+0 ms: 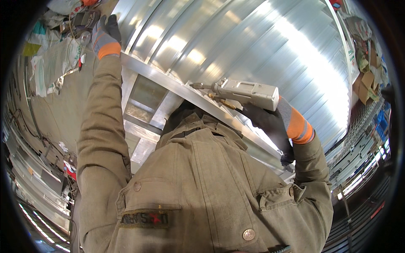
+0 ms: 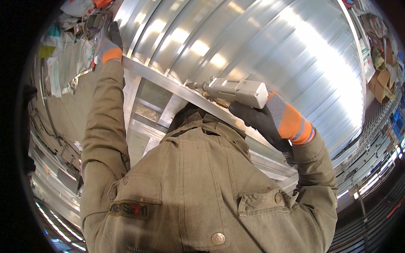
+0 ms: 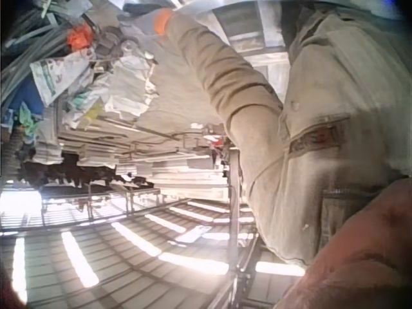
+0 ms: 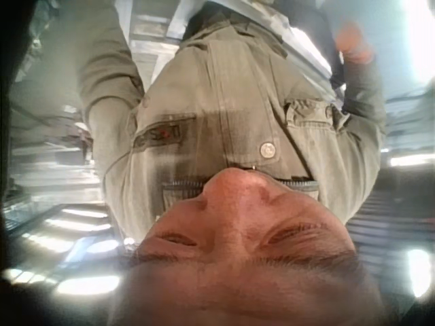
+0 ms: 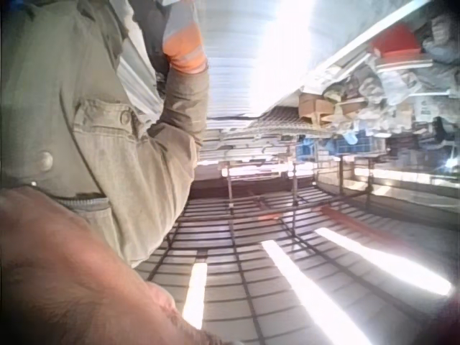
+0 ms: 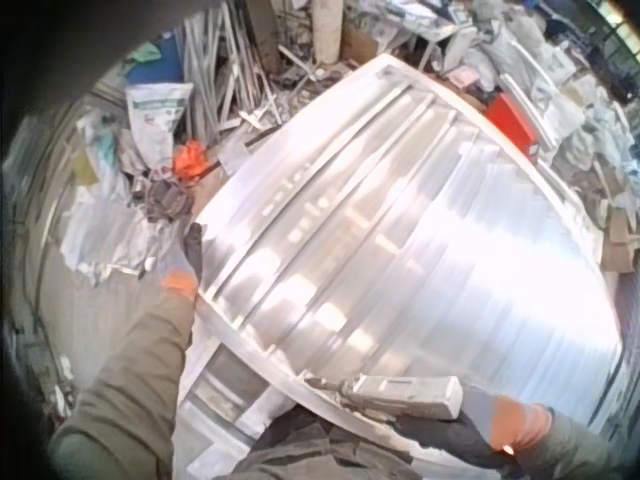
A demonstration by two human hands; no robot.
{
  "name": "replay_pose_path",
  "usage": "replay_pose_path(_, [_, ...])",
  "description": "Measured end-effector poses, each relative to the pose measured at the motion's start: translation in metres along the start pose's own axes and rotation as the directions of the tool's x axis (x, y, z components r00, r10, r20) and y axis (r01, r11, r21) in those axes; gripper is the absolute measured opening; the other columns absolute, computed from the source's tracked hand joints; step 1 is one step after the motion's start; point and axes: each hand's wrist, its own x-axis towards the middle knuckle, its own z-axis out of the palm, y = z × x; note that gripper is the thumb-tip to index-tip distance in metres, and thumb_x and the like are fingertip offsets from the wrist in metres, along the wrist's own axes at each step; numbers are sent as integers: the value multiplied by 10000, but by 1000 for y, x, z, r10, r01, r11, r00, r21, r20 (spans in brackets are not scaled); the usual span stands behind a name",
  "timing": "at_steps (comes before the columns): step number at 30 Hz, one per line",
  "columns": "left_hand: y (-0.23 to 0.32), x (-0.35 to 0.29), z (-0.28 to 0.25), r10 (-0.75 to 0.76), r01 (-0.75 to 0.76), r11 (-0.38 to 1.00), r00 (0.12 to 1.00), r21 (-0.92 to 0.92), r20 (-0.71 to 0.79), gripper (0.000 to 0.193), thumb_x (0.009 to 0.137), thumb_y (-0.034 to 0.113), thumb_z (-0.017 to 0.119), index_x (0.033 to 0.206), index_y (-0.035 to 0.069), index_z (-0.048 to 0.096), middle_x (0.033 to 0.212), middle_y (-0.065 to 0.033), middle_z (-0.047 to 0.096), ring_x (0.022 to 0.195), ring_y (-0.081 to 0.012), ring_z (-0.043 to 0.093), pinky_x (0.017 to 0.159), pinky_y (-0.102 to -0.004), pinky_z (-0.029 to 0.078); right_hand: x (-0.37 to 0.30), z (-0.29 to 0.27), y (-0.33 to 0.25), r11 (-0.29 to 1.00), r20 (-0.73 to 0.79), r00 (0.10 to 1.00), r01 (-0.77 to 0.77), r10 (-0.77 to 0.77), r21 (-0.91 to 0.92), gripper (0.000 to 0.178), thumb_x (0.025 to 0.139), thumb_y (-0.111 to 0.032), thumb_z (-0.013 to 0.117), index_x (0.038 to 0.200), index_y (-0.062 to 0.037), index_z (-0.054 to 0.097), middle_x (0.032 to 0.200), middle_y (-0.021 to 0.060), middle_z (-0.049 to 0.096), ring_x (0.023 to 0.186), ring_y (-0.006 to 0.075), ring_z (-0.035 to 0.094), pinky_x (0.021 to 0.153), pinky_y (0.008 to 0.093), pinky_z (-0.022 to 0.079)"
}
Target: The person positions a large corrugated metal panel on a frame and uses a handheld welding torch to join seams along the panel. The person repositions the panel and continues welding along multiple seams, then sets the panel aside.
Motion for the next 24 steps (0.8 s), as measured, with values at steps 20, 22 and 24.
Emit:
replay_pose_path(20, [153,-25,-11,717,-698,681,697,-222,9,487,1058,418,776,1393,67,740,1370,-241,752,1244,-481,693,1061,-551,565,-152,23,84,986,-325,934,-163,148,-21,467,1112,-295,730,1466,9,702,971,31,745,838,115,654,742,315,560])
replay_pose_path(22, [229,-68,-13,818,-775,554,440,-303,371,485,1048,380,762,1452,116,714,1438,-169,738,1285,-441,697,1083,-536,573,-161,14,94,991,-297,947,-130,121,-11,469,1115,-293,728,1472,10,697,964,30,739,845,115,656,752,315,562])
replay_pose_path(24, [297,-112,-17,930,-899,277,162,-340,330,486,1043,325,751,1495,161,683,1567,-96,670,1426,-365,632,1183,-516,532,-161,-3,102,997,-264,964,-56,42,-46,459,1119,-282,726,1481,0,695,995,51,754,874,136,676,780,332,569])
